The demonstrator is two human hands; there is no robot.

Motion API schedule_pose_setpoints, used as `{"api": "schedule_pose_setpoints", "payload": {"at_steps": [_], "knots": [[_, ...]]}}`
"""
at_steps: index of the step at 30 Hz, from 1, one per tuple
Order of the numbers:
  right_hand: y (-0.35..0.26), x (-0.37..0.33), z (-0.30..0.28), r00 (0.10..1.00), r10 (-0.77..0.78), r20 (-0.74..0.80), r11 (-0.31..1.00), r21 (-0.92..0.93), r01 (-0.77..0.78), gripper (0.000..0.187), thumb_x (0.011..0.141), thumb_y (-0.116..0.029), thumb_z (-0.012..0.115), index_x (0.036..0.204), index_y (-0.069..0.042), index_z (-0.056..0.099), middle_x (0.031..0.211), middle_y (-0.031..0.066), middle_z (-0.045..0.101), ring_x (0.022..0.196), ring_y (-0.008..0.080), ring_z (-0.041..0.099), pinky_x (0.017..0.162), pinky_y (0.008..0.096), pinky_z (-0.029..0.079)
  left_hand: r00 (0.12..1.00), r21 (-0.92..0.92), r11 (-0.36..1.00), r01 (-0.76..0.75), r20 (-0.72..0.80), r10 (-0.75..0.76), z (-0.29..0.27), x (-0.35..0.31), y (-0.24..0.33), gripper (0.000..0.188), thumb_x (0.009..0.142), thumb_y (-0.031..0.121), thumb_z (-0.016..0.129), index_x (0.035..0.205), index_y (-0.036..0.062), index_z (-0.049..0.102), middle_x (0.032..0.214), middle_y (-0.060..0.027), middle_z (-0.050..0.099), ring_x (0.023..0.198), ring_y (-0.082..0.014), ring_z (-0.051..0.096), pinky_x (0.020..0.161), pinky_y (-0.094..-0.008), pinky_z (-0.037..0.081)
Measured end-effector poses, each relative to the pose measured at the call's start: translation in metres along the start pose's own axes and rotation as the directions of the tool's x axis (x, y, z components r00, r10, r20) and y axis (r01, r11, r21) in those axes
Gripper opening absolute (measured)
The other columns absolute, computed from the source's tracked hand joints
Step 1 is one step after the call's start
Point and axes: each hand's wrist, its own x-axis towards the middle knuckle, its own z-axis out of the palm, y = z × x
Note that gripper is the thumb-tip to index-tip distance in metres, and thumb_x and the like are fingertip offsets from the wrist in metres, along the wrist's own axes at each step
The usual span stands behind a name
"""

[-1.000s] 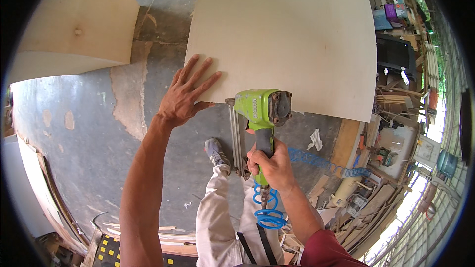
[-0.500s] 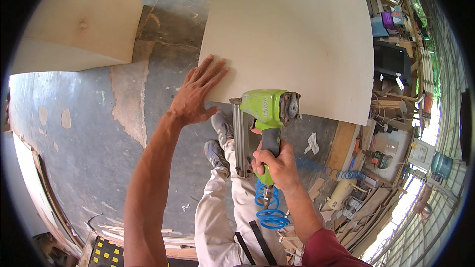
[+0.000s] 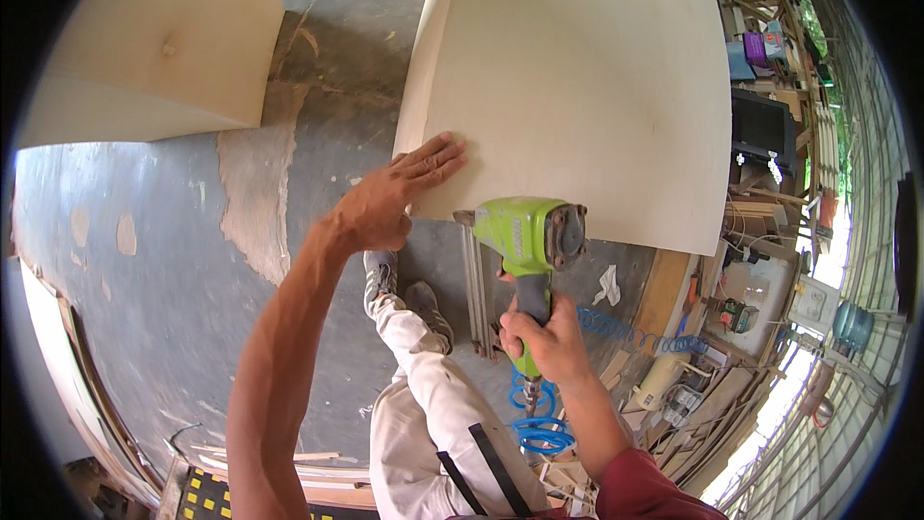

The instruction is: The person assembles wooden furniture pieces by using a pneumatic nail gun to join plywood boards and panels, periodically wiping the surfaces with their hand.

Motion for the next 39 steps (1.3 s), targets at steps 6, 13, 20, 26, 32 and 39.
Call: {"api": "schedule_pose_setpoints", "payload": {"at_steps": [6, 13, 20, 26, 32, 39], "knots": [[-0.002, -0.014, 0.011, 0.998, 0.026, -0.056, 0.997, 0.074, -0.022, 0.046, 0.087, 0.004, 0.060, 0.132, 0.008, 0.052, 0.068, 0.0020, 0.056, 0.053, 0.0091, 0.053, 0.052, 0.0275, 0.047, 0.997, 0.003, 0.997, -0.083, 0.000, 0.083, 0.004, -0.003, -0.009, 0.102, 0.058, -0.021, 0.052, 0.153, 0.0149, 0.039, 0.161, -0.0032, 0.035, 0.150, -0.0230, 0.028, 0.121, -0.0397, 0.034], [-0.003, -0.022, 0.027, 0.991, 0.087, -0.099, 0.987, 0.146, -0.072, 0.047, 0.088, 0.005, 0.061, 0.134, 0.006, 0.051, 0.067, 0.0021, 0.055, 0.053, 0.0102, 0.053, 0.052, 0.0276, 0.046, 0.989, -0.041, 0.992, -0.119, 0.088, 0.122, -0.002, 0.001, -0.010, 0.098, 0.061, -0.021, 0.053, 0.152, 0.0143, 0.041, 0.161, -0.0033, 0.034, 0.150, -0.0230, 0.028, 0.122, -0.0442, 0.031], [0.001, -0.030, 0.045, 0.978, 0.125, -0.169, 0.988, 0.115, -0.106, 0.016, 0.091, -0.001, 0.065, 0.104, 0.002, 0.057, 0.067, 0.0022, 0.058, 0.053, 0.0100, 0.054, 0.049, 0.0274, 0.045, 0.965, 0.025, 0.982, -0.186, 0.193, 0.178, -0.013, 0.003, -0.018, 0.094, 0.066, -0.017, 0.055, 0.154, 0.0155, 0.039, 0.162, -0.0021, 0.033, 0.151, -0.0214, 0.026, 0.121, -0.0590, 0.023], [-0.012, -0.035, 0.066, 0.923, 0.194, -0.333, 0.981, 0.081, -0.177, 0.011, 0.090, -0.005, 0.067, 0.091, 0.000, 0.058, 0.064, 0.0031, 0.059, 0.054, 0.0086, 0.056, 0.050, 0.0269, 0.045, 0.919, -0.013, 0.952, -0.306, 0.256, 0.299, -0.011, 0.019, -0.030, 0.092, 0.068, -0.012, 0.059, 0.153, 0.0158, 0.039, 0.161, -0.0003, 0.035, 0.151, -0.0201, 0.026, 0.123, -0.0623, 0.010], [0.045, -0.053, 0.166, 0.660, 0.173, -0.731, 0.976, 0.218, -0.014, 0.012, 0.085, -0.005, 0.072, 0.085, 0.000, 0.062, 0.064, 0.0041, 0.062, 0.054, 0.0103, 0.058, 0.051, 0.0270, 0.046, 0.791, 0.101, 0.796, -0.597, 0.241, 0.563, -0.010, 0.041, -0.060, 0.089, 0.069, -0.006, 0.062, 0.153, 0.0174, 0.040, 0.160, 0.0001, 0.035, 0.149, -0.0192, 0.030, 0.121, -0.0670, 0.007], [0.247, 0.037, 0.242, 0.179, 0.162, -0.970, 0.965, 0.118, -0.233, 0.039, 0.078, -0.011, 0.079, 0.112, 0.003, 0.067, 0.072, 0.0109, 0.068, 0.062, 0.0165, 0.065, 0.061, 0.0334, 0.053, 0.580, 0.024, 0.584, -0.812, -0.090, 0.810, 0.009, 0.061, -0.083, 0.066, 0.072, 0.013, 0.063, 0.137, 0.0124, 0.057, 0.144, -0.0072, 0.052, 0.137, -0.0292, 0.044, 0.116, -0.0653, 0.016]]}}
